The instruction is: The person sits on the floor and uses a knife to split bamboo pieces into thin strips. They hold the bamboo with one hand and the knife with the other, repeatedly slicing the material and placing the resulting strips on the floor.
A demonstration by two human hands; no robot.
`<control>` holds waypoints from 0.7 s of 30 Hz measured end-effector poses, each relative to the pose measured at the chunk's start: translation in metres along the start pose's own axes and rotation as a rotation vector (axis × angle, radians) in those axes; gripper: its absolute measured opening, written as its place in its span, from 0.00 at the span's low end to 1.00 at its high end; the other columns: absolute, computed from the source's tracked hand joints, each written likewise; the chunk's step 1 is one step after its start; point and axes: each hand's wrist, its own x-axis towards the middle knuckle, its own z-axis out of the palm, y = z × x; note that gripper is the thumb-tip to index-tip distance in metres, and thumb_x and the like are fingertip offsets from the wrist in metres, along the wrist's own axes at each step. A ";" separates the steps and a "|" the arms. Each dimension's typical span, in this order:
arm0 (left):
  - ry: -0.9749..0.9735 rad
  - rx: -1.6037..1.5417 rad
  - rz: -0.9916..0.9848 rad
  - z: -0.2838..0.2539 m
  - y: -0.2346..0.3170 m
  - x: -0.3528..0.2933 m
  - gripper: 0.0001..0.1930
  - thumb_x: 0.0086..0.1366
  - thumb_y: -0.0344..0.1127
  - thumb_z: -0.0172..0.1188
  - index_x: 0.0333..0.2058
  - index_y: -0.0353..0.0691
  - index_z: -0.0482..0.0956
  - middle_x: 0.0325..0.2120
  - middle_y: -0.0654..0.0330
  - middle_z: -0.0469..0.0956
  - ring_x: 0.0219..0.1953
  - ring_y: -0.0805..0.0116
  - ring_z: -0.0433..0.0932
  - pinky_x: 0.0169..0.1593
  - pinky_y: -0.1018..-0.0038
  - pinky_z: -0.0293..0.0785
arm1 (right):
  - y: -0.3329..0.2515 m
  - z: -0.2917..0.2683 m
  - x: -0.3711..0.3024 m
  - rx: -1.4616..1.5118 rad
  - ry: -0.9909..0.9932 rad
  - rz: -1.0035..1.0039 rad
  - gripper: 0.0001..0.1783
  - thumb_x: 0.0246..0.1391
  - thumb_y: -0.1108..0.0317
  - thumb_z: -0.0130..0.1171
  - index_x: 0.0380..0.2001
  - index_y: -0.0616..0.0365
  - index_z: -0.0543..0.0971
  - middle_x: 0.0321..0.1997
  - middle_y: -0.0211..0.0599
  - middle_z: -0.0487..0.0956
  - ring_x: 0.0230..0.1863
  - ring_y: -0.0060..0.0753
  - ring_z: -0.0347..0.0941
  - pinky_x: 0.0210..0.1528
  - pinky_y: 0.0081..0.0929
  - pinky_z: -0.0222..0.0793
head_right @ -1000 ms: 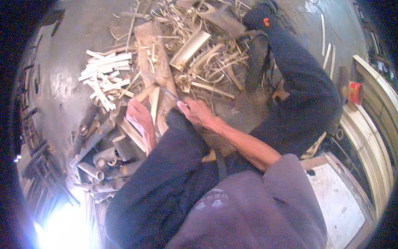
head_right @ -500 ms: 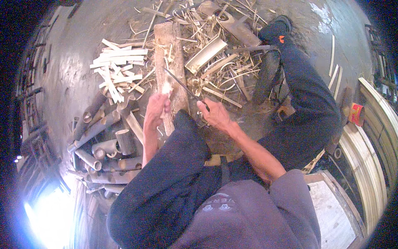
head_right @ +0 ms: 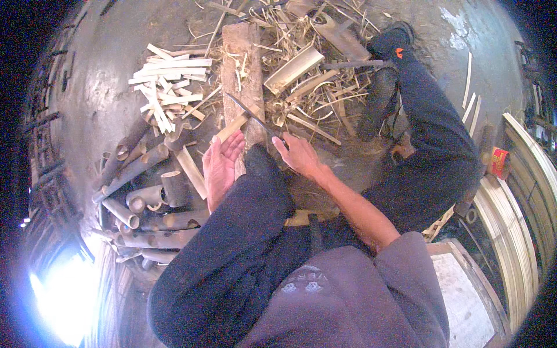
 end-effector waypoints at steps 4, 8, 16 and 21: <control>0.228 0.748 0.288 0.003 -0.005 0.017 0.20 0.72 0.39 0.41 0.40 0.25 0.74 0.34 0.40 0.79 0.37 0.46 0.80 0.39 0.60 0.75 | -0.015 0.000 -0.006 0.078 -0.023 -0.067 0.24 0.63 0.47 0.45 0.33 0.61 0.72 0.28 0.61 0.76 0.34 0.68 0.72 0.36 0.55 0.66; 0.257 1.198 0.417 0.021 0.002 0.010 0.18 0.69 0.36 0.41 0.32 0.27 0.76 0.29 0.39 0.78 0.33 0.42 0.79 0.36 0.57 0.72 | -0.031 0.000 -0.027 0.116 -0.037 -0.096 0.22 0.63 0.50 0.46 0.31 0.61 0.73 0.27 0.60 0.76 0.33 0.67 0.73 0.36 0.52 0.68; 0.219 0.679 0.354 0.035 -0.003 0.013 0.19 0.70 0.32 0.38 0.35 0.18 0.73 0.33 0.39 0.80 0.39 0.54 0.83 0.41 0.67 0.81 | -0.014 -0.001 -0.012 0.139 -0.009 -0.075 0.24 0.62 0.48 0.46 0.36 0.60 0.76 0.31 0.59 0.78 0.37 0.65 0.75 0.39 0.50 0.70; 0.210 0.642 0.333 0.031 0.000 0.015 0.19 0.71 0.32 0.38 0.35 0.18 0.72 0.33 0.39 0.79 0.39 0.54 0.83 0.43 0.67 0.81 | -0.018 0.000 -0.013 0.099 -0.002 -0.102 0.26 0.62 0.47 0.45 0.34 0.62 0.76 0.29 0.60 0.78 0.36 0.66 0.74 0.40 0.52 0.69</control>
